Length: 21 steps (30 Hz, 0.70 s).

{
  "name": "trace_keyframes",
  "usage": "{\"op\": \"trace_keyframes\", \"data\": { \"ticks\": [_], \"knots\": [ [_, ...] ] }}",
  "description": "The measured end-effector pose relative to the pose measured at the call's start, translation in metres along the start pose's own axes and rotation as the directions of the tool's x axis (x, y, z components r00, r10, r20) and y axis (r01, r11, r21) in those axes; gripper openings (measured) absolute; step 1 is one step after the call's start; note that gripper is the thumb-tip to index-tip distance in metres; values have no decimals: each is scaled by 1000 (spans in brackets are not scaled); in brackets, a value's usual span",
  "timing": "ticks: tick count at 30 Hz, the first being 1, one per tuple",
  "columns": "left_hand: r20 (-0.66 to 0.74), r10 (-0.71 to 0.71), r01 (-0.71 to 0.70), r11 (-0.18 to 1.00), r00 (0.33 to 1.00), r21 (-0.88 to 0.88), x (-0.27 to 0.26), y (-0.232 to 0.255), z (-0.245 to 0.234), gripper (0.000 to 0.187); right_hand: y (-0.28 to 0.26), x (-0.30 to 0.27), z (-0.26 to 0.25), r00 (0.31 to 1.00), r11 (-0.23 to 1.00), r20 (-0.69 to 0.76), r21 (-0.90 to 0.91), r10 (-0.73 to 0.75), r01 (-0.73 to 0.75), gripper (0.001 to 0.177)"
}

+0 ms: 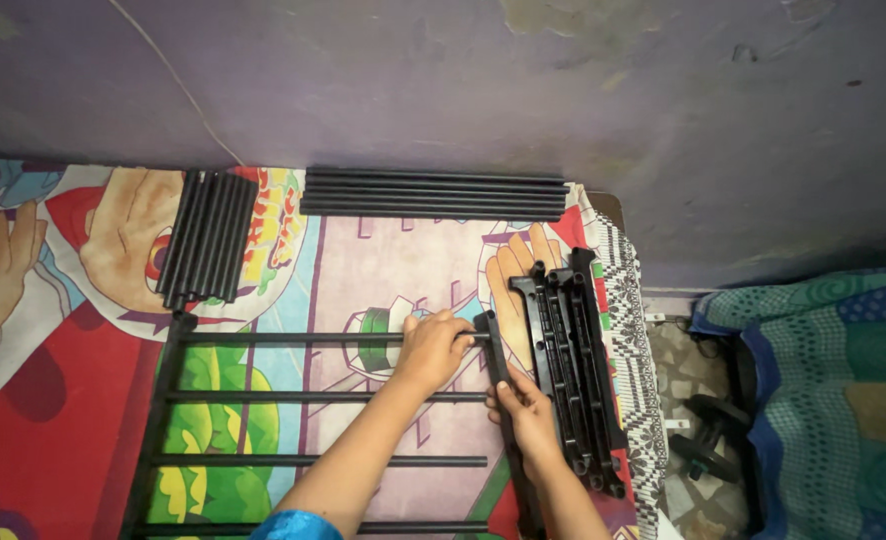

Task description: The person assembles a black metal rack by inserting horizontal bars into vertical side frames and securing them with plastic connectors. The person repeats this process to build multiple rack sections on a patterned cloth-covered surface.

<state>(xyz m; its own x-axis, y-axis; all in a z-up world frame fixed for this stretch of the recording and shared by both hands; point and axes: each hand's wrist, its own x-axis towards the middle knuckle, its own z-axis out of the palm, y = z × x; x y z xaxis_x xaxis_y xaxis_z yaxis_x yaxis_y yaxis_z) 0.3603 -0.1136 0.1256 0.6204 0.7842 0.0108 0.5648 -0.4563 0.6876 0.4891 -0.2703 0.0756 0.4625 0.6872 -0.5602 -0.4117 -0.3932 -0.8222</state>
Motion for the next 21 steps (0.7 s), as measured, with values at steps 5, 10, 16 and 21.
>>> {"op": "trace_keyframes", "data": {
  "ticks": [5,10,16,21],
  "knots": [
    [1,-20,20,1000,1000,-15,-1,3,-2,15,-1,-1,1,1000,999,4,-46,-16,17,49],
    [8,-57,58,998,998,-14,0,6,-2,15,4,2,1,999,999,11,-13,-36,36,49],
    [-26,-67,68,997,997,20,1,5,3,15,12,0,10,986,985,-21,-52,-168,167,50],
    [-67,-58,58,998,996,4,-1,0,5,13,10,-6,14,973,948,-59,-244,-224,204,50]
  ]
}}
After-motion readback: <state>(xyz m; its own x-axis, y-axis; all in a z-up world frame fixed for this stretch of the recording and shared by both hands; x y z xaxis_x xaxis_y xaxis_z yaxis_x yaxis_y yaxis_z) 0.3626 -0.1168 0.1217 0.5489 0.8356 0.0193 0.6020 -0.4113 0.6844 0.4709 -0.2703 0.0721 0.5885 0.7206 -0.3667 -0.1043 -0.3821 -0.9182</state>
